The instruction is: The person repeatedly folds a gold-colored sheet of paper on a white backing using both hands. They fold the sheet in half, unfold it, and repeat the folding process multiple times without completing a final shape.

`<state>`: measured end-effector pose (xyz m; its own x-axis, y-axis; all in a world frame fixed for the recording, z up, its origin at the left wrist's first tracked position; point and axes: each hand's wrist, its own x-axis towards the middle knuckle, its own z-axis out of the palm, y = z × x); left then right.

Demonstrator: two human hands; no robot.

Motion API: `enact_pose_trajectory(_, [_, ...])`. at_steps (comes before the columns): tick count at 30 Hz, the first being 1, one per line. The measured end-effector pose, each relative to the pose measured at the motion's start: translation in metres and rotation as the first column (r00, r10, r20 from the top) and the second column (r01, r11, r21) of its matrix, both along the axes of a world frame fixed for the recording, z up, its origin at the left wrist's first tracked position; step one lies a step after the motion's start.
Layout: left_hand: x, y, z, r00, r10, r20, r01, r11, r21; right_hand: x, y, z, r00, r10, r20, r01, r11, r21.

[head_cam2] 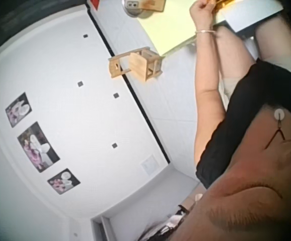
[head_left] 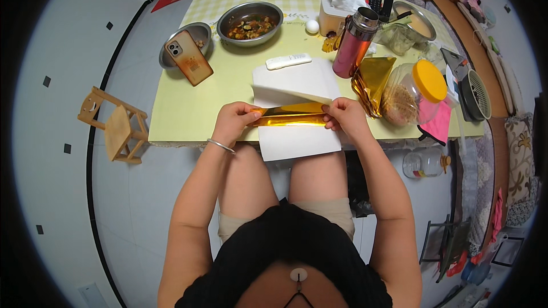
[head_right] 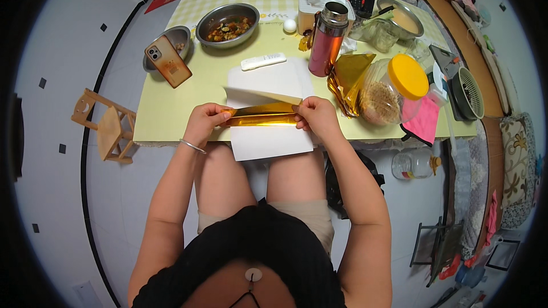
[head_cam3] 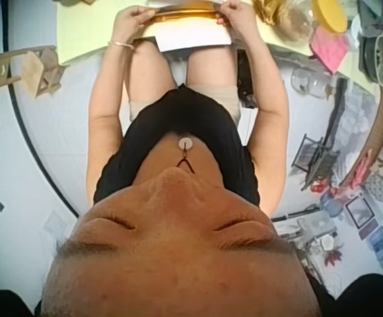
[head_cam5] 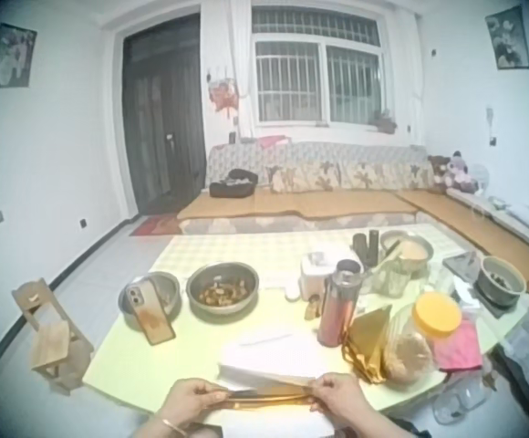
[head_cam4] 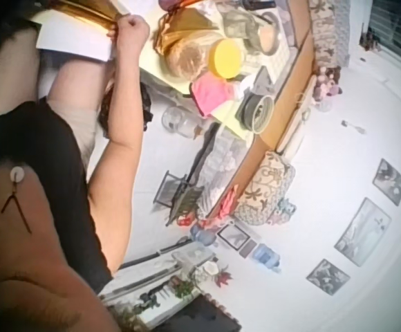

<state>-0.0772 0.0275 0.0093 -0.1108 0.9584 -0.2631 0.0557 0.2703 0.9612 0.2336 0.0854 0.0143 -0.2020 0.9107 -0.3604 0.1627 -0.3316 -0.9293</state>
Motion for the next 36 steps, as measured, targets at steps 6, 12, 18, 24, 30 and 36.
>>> enact_pose_trajectory(6, [-0.003, -0.001, -0.015, 0.940, -0.024, -0.341, 0.066, 0.992, 0.110, 0.000, -0.009, -0.012, 0.903, -0.024, 0.429, -0.137, 0.931, 0.340])
enact_pose_trajectory(12, [-0.002, 0.001, -0.014, 0.824, -0.081, -0.560, 0.182, 0.975, 0.127, 0.004, -0.020, -0.002, 0.846, -0.007, 0.534, -0.208, 0.916, 0.343])
enact_pose_trajectory(18, [0.001, 0.000, -0.011, 0.747, -0.091, -0.659, 0.255, 0.954, 0.157, 0.003, -0.033, 0.002, 0.831, -0.039, 0.556, -0.234, 0.881, 0.412])
enact_pose_trajectory(24, [0.002, 0.003, -0.005, 0.762, -0.116, -0.638, 0.230, 0.968, 0.099, 0.005, -0.042, -0.002, 0.842, -0.045, 0.537, -0.229, 0.873, 0.431])
enact_pose_trajectory(30, [0.006, 0.003, -0.002, 0.743, -0.095, -0.662, 0.229, 0.966, 0.118, 0.003, -0.051, -0.002, 0.845, -0.035, 0.534, -0.251, 0.855, 0.453])
enact_pose_trajectory(36, [0.011, 0.001, 0.003, 0.648, -0.077, -0.757, 0.294, 0.943, 0.155, 0.003, -0.060, -0.002, 0.873, -0.062, 0.483, -0.245, 0.802, 0.545])
